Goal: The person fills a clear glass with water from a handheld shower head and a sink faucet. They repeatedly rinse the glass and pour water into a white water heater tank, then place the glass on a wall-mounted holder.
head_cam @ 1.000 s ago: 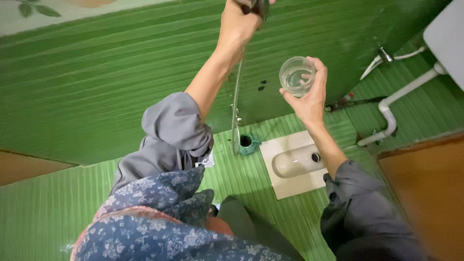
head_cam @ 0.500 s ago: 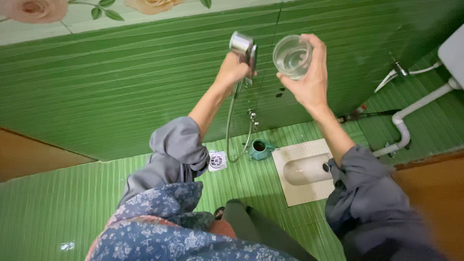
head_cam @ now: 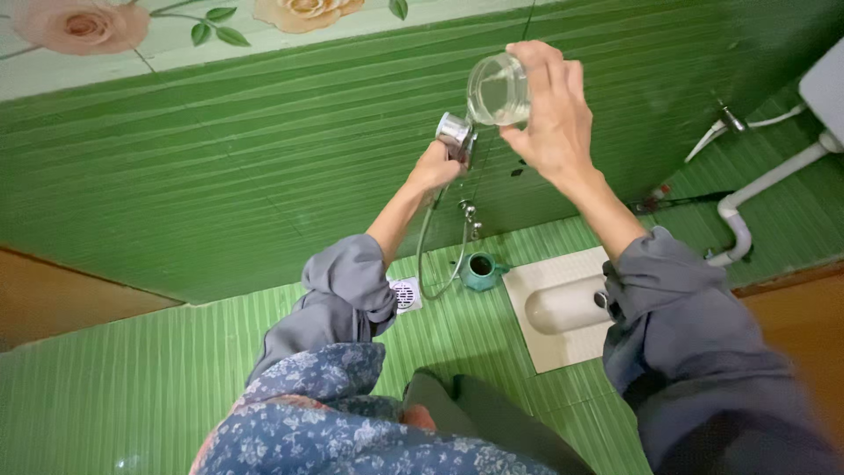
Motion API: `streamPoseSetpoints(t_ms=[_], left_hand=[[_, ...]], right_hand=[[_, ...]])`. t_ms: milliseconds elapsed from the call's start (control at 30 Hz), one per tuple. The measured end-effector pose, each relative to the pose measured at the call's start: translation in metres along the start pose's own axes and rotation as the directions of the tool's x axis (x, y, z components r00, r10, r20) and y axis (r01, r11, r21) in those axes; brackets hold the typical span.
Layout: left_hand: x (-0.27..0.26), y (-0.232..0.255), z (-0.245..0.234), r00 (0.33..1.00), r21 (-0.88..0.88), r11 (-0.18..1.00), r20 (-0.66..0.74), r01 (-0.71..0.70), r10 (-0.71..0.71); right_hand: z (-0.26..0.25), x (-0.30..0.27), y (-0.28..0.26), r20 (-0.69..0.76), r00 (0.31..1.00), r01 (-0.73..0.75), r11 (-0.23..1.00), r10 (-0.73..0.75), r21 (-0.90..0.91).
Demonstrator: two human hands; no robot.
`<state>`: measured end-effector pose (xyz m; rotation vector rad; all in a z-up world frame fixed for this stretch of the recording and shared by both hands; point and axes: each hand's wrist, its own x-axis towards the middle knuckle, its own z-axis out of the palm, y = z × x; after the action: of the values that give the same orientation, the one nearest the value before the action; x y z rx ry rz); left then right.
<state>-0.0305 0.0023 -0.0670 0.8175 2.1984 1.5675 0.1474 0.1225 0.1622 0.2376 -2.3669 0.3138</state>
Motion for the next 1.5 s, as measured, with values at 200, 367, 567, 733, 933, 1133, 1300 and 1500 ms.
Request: streamPoseSetpoints(t_ms=[200,367,567,733,933,1133,1300,1500], left_hand=[[0.0,0.002,-0.003,0.994,-0.131,0.985,-0.011,0.109,-0.111],[0.007,-0.009,0.002,0.998,-0.261,0.965,0.056,0.026,-0.012],[0.01,0.006,-0.006,0.993,-0.317,0.945,0.111,0.081,-0.048],[0.011,0.02,-0.017,0.997,-0.368,0.927,0.016,0.078,-0.077],[0.023,0.016,-0.019,0.989,-0.458,0.889,-0.122,0.015,-0.079],[0.024,0.016,-0.02,0.988,-0.382,0.919,-0.071,0.101,-0.138],[0.018,0.017,-0.02,0.989,-0.39,0.91,0.009,0.141,-0.149],[0.007,0.022,-0.025,0.995,-0.346,0.933,0.073,0.096,-0.075]], right_hand=[[0.006,0.009,0.011,0.044,0.995,0.091,0.989,-0.086,-0.114],[0.012,0.013,0.034,0.085,0.996,-0.026,0.999,0.024,0.019],[0.015,0.022,0.056,0.058,0.998,0.016,0.995,-0.022,0.095],[0.012,0.025,0.058,0.109,0.994,-0.013,0.998,0.006,0.067],[0.014,0.027,0.054,0.094,0.991,0.092,0.996,-0.092,0.004],[0.018,0.032,0.046,0.083,0.985,0.157,0.986,-0.152,-0.053],[0.022,0.031,0.046,0.089,0.987,0.133,0.991,-0.131,-0.019],[0.036,0.031,0.06,0.069,0.996,0.05,0.993,-0.058,0.109]])
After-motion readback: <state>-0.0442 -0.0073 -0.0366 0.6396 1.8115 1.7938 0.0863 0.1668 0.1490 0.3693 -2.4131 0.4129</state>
